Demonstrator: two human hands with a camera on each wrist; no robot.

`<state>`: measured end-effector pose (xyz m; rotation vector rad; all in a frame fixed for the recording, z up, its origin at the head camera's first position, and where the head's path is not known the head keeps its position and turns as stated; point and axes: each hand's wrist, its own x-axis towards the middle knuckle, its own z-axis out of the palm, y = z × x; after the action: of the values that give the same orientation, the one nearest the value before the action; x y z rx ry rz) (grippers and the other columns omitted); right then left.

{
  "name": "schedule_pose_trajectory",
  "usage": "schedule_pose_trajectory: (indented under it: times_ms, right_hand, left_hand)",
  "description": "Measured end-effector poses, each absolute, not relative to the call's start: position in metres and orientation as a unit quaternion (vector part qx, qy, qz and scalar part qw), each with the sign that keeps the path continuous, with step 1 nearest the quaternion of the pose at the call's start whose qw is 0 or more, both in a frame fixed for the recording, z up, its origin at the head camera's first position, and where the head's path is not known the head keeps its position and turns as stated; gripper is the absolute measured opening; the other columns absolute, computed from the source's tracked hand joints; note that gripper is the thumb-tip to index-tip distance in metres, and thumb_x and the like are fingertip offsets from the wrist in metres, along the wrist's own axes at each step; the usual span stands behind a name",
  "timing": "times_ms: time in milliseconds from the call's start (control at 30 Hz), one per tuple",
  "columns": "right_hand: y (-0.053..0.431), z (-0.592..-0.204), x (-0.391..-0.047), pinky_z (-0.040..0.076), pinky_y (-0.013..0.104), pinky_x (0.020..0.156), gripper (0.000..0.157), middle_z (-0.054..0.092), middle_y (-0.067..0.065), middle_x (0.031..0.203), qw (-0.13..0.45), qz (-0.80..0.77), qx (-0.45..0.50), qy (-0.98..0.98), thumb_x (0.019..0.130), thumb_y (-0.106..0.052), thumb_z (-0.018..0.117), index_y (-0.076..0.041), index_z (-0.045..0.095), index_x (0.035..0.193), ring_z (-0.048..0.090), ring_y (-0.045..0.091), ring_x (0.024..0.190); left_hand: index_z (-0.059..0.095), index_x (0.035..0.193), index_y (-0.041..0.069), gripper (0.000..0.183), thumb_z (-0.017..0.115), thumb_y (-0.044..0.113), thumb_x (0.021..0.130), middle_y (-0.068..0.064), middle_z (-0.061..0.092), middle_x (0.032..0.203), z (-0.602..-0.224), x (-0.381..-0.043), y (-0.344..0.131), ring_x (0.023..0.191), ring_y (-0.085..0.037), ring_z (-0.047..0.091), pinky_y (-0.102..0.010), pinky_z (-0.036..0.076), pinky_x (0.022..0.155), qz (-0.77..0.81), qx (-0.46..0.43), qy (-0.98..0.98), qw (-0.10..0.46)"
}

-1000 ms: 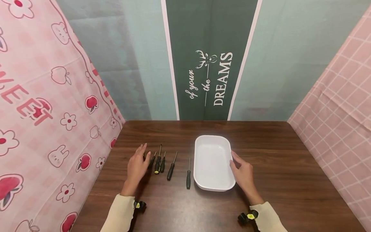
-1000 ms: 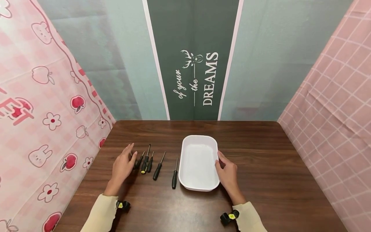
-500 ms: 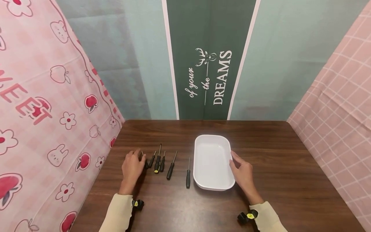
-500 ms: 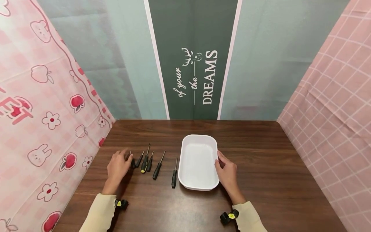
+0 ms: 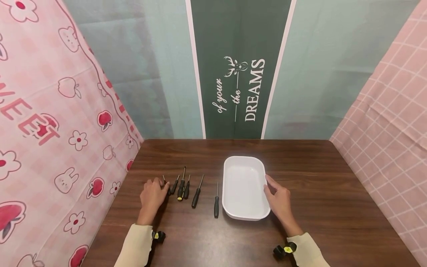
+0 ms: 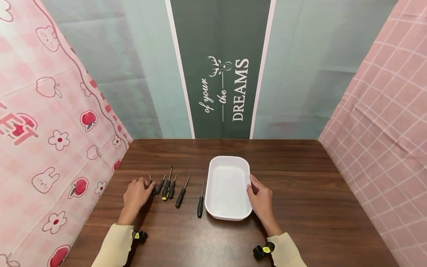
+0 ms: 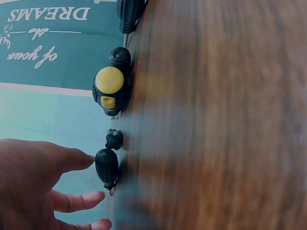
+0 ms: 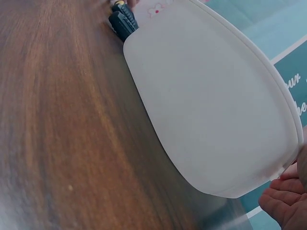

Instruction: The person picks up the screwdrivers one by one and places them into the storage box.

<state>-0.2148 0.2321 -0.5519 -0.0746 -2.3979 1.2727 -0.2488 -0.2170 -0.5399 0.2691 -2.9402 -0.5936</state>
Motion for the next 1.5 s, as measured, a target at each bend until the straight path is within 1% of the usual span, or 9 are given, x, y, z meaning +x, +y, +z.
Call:
schedule_pose_trajectory:
  times_ms: [167, 233, 367, 433, 633, 700, 767, 1000, 1500]
  right_hand:
    - [0.2318, -0.5516, -0.2144, 0.035, 0.009, 0.098, 0.038, 0.066, 0.013, 0.130, 0.216, 0.461, -0.027, -0.860, 0.091, -0.002, 0.069, -0.001, 0.067, 0.129, 0.061, 0.031, 0.124]
    - [0.2319, -0.5514, -0.2143, 0.038, 0.012, 0.100, 0.038, 0.066, 0.014, 0.129, 0.216, 0.461, -0.027, -0.861, 0.090, -0.002, 0.069, -0.001, 0.067, 0.129, 0.061, 0.031, 0.124]
    - [0.2324, -0.5510, -0.2145, 0.043, 0.034, 0.101, 0.038, 0.065, 0.014, 0.130, 0.216, 0.457, -0.026, -0.862, 0.091, -0.002, 0.069, 0.000, 0.067, 0.129, 0.061, 0.032, 0.124]
    - [0.2326, -0.5508, -0.2149, 0.044, 0.036, 0.099, 0.038, 0.065, 0.015, 0.130, 0.219, 0.457, -0.024, -0.862, 0.091, -0.002, 0.069, 0.000, 0.066, 0.129, 0.061, 0.032, 0.124]
    - [0.2328, -0.5501, -0.2154, 0.036, 0.006, 0.093, 0.038, 0.066, 0.017, 0.128, 0.228, 0.463, -0.019, -0.856, 0.090, 0.000, 0.069, 0.002, 0.067, 0.128, 0.062, 0.035, 0.122]
    - [0.2329, -0.5499, -0.2152, 0.033, 0.002, 0.091, 0.038, 0.065, 0.017, 0.128, 0.226, 0.465, -0.018, -0.856, 0.090, 0.000, 0.069, 0.002, 0.067, 0.128, 0.062, 0.035, 0.122]
    - [0.2330, -0.5494, -0.2146, 0.035, 0.005, 0.093, 0.038, 0.065, 0.017, 0.129, 0.223, 0.465, -0.020, -0.856, 0.090, -0.001, 0.069, 0.002, 0.067, 0.128, 0.061, 0.034, 0.123]
    - [0.2331, -0.5506, -0.2143, 0.045, 0.037, 0.096, 0.039, 0.065, 0.016, 0.130, 0.215, 0.460, -0.022, -0.861, 0.091, -0.001, 0.069, 0.001, 0.066, 0.130, 0.061, 0.033, 0.123]
    - [0.2309, -0.5526, -0.2157, 0.045, 0.032, 0.097, 0.038, 0.066, 0.015, 0.129, 0.215, 0.451, -0.029, -0.866, 0.091, -0.002, 0.069, 0.000, 0.066, 0.129, 0.062, 0.033, 0.122]
  left_hand:
    - [0.058, 0.085, 0.008, 0.036, 0.063, 0.042, 0.097, -0.021, 0.056, 0.097, -0.5395, -0.2489, -0.2166, 0.096, -0.042, 0.057, -0.054, 0.048, 0.062, -0.184, 0.084, -0.979, 0.041]
    - [0.059, 0.084, 0.007, 0.038, 0.063, 0.043, 0.097, -0.021, 0.056, 0.097, -0.5396, -0.2497, -0.2162, 0.096, -0.042, 0.057, -0.055, 0.048, 0.062, -0.179, 0.081, -0.980, 0.033]
    - [0.061, 0.085, 0.007, 0.041, 0.063, 0.045, 0.097, -0.023, 0.056, 0.098, -0.5397, -0.2515, -0.2137, 0.097, -0.043, 0.056, -0.057, 0.049, 0.064, -0.173, 0.076, -0.982, 0.023]
    - [0.062, 0.086, 0.006, 0.042, 0.062, 0.047, 0.097, -0.023, 0.056, 0.099, -0.5398, -0.2527, -0.2120, 0.098, -0.044, 0.056, -0.058, 0.049, 0.066, -0.172, 0.075, -0.982, 0.021]
    - [0.063, 0.089, 0.004, 0.041, 0.063, 0.045, 0.096, -0.025, 0.056, 0.100, -0.5417, -0.2559, -0.2087, 0.100, -0.045, 0.055, -0.059, 0.050, 0.067, -0.163, 0.071, -0.984, 0.027]
    - [0.063, 0.090, 0.004, 0.039, 0.064, 0.043, 0.096, -0.026, 0.056, 0.100, -0.5423, -0.2563, -0.2085, 0.100, -0.046, 0.056, -0.060, 0.050, 0.067, -0.161, 0.069, -0.984, 0.027]
    - [0.063, 0.092, 0.004, 0.038, 0.064, 0.041, 0.096, -0.026, 0.057, 0.100, -0.5427, -0.2562, -0.2083, 0.099, -0.046, 0.056, -0.061, 0.050, 0.068, -0.161, 0.068, -0.984, 0.025]
    - [0.063, 0.091, 0.004, 0.035, 0.064, 0.038, 0.096, -0.024, 0.060, 0.095, -0.5416, -0.2561, -0.2089, 0.094, -0.045, 0.060, -0.061, 0.050, 0.069, -0.161, 0.067, -0.985, 0.012]
    - [0.064, 0.096, 0.002, 0.036, 0.061, 0.037, 0.098, -0.019, 0.059, 0.087, -0.5356, -0.2536, -0.2101, 0.077, -0.038, 0.061, -0.054, 0.050, 0.064, -0.162, 0.061, -0.985, -0.004]
